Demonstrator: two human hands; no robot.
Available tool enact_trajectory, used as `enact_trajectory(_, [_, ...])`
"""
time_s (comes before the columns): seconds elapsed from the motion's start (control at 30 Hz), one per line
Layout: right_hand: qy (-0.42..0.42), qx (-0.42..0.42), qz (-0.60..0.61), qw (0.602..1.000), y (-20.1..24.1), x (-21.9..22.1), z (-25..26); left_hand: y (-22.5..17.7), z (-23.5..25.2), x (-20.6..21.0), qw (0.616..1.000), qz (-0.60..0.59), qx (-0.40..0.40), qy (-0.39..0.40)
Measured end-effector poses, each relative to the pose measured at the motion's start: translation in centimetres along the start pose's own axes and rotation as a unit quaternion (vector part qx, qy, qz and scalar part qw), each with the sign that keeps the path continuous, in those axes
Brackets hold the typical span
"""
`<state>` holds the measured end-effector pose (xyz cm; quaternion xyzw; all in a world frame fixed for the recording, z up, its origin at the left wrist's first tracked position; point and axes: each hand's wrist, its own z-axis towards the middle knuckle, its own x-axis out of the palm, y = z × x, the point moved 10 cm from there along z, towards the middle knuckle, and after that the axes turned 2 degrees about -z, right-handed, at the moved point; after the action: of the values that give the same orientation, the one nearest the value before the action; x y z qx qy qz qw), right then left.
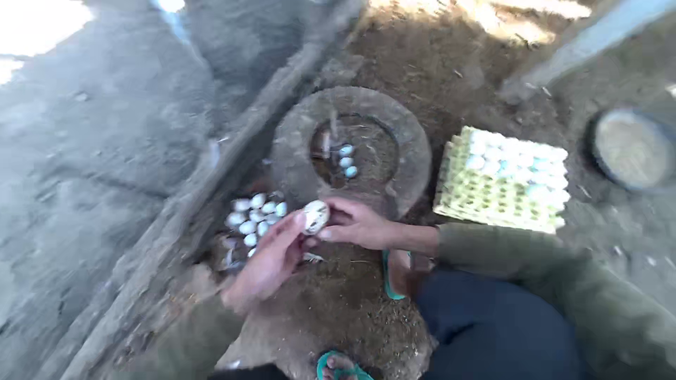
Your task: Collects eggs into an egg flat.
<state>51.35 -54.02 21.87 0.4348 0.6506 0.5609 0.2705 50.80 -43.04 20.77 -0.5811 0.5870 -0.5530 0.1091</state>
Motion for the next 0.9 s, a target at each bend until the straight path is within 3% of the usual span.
enact_trajectory(0.2, [-0.183, -0.088, 0.118, 0.972, -4.5, -10.4, -6.1, 7.6, 9.1, 6.5, 0.995, 0.049, -0.079, 0.039])
enact_trajectory(0.33, [-0.351, -0.091, 0.161, 0.918, -7.9, -19.3, -11.9, 12.1, 13.8, 8.4, 0.982, 0.155, -0.110, 0.015])
enact_trajectory(0.47, [-0.536, -0.034, -0.009, 0.844, -10.9, -30.2, -23.4, 11.8, 15.8, 3.7, 0.938, 0.338, -0.011, -0.080])
enact_trajectory(0.57, [-0.637, 0.113, -0.184, 0.740, -11.8, -37.9, -33.1, 9.9, 15.2, -0.4, 0.911, 0.383, 0.057, -0.140])
enact_trajectory(0.63, [-0.640, 0.235, -0.287, 0.673, -11.4, -41.4, -37.0, 8.7, 13.9, -2.5, 0.906, 0.374, 0.078, -0.180])
enact_trajectory(0.7, [-0.594, 0.328, -0.361, 0.640, -11.0, -44.1, -37.8, 8.2, 12.2, -3.9, 0.911, 0.351, 0.073, -0.202])
enact_trajectory(0.8, [-0.496, 0.412, -0.419, 0.640, -11.3, -45.0, -37.2, 8.5, 9.5, -5.0, 0.923, 0.339, 0.024, -0.180])
enact_trajectory(0.9, [-0.420, 0.417, -0.469, 0.656, -11.0, -44.3, -34.6, 7.9, 5.7, -6.4, 0.917, 0.338, -0.026, -0.210])
